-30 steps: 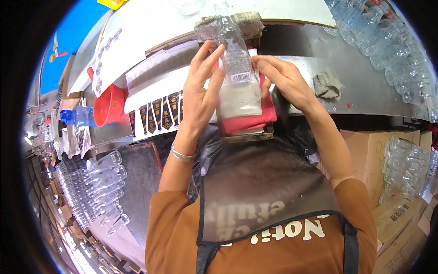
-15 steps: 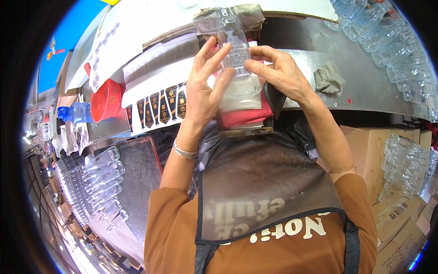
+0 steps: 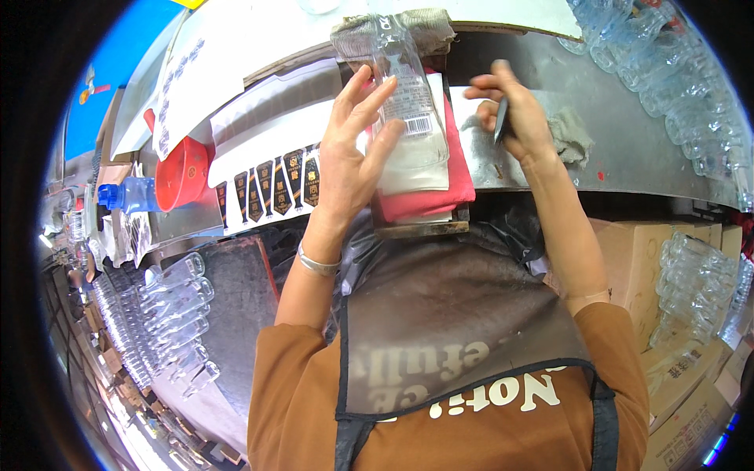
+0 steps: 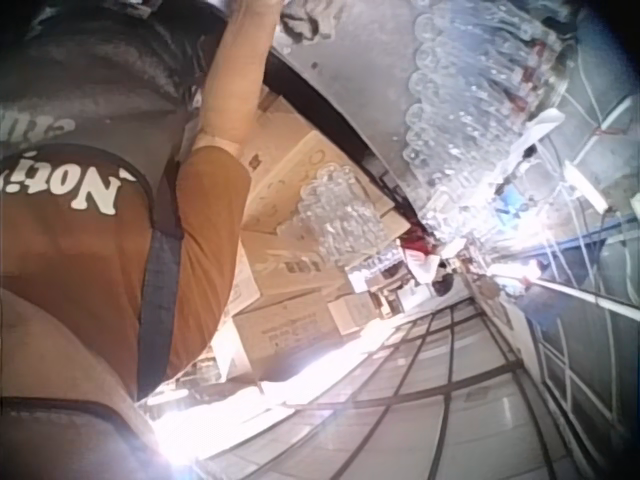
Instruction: The person repeatedly picks small dark labels from a sheet and applies them to clear plastic bottles using a black squeegee-like tool. The person smooths each label onto the bottle surface and places the labeled bottle aside. The process repeats for multiple bottles.
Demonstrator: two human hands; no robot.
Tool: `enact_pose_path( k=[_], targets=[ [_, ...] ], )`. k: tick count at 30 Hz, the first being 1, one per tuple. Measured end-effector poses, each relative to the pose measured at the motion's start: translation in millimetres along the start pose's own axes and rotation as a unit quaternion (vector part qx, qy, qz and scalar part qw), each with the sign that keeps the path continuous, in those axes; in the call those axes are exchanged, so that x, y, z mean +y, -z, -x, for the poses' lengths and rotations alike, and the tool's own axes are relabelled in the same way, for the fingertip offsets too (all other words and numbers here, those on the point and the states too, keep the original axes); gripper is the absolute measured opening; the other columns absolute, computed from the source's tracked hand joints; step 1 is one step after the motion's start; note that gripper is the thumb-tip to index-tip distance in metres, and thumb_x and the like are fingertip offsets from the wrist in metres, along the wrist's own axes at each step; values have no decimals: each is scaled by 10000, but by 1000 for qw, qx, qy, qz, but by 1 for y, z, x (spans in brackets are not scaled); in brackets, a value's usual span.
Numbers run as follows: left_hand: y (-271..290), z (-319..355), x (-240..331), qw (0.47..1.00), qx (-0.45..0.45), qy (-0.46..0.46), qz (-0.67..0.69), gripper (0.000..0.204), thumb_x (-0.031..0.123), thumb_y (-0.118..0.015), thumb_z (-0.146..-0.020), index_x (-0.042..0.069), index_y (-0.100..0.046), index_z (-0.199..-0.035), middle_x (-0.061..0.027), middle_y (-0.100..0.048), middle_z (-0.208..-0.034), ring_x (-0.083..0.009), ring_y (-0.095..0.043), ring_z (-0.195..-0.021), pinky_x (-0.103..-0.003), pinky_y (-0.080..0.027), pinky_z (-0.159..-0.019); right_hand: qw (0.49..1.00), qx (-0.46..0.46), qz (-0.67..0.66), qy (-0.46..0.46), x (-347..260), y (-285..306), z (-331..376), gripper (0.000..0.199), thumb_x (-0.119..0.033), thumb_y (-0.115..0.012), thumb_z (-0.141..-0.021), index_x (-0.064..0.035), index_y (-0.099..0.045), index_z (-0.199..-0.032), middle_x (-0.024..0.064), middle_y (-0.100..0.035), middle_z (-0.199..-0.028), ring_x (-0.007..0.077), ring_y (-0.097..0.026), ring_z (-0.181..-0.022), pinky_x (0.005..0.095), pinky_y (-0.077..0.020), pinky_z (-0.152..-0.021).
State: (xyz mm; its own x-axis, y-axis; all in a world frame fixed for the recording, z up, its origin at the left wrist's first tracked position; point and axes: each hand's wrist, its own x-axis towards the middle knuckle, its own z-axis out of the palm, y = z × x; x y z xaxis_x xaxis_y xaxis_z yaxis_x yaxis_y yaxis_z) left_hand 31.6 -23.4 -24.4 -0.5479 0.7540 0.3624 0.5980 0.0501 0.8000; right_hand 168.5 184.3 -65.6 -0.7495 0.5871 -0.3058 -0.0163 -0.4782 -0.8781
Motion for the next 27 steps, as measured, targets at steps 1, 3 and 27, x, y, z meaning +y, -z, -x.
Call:
enact_pose_path(
  k=[1,3,27],
  targets=[
    [0,1,-1,1000,1,-1,-3,450,174,-711,-900,132,-637,-1342,-197,-457,-1492,-323,-528,-1309,-423,-447,-1060,994,81,-73,-24,0,0,-3,397,-370,-541,-1033,0,-615,-1155,118,-696,-1034,110,-632,-679,256,-527,-622],
    [-1,0,-2,1000,3,-5,-8,450,167,-713,-897,129,-638,-1340,-197,-457,-1492,-322,-532,-1304,-422,-443,-1063,990,46,-134,12,-2,2,-1,355,-320,-556,-1026,-1,-611,-1173,91,-692,-1039,118,-648,-785,264,-538,-704],
    [8,21,-2,998,-38,-27,-34,975,259,-840,-786,74,-281,-1564,-179,-375,-1556,-297,-476,-1354,-417,-429,-1094,766,-40,412,491,-63,-55,20,286,0,-677,-858,-42,-691,-1140,91,-695,-1015,209,-674,-944,321,-544,-822]
  ],
)
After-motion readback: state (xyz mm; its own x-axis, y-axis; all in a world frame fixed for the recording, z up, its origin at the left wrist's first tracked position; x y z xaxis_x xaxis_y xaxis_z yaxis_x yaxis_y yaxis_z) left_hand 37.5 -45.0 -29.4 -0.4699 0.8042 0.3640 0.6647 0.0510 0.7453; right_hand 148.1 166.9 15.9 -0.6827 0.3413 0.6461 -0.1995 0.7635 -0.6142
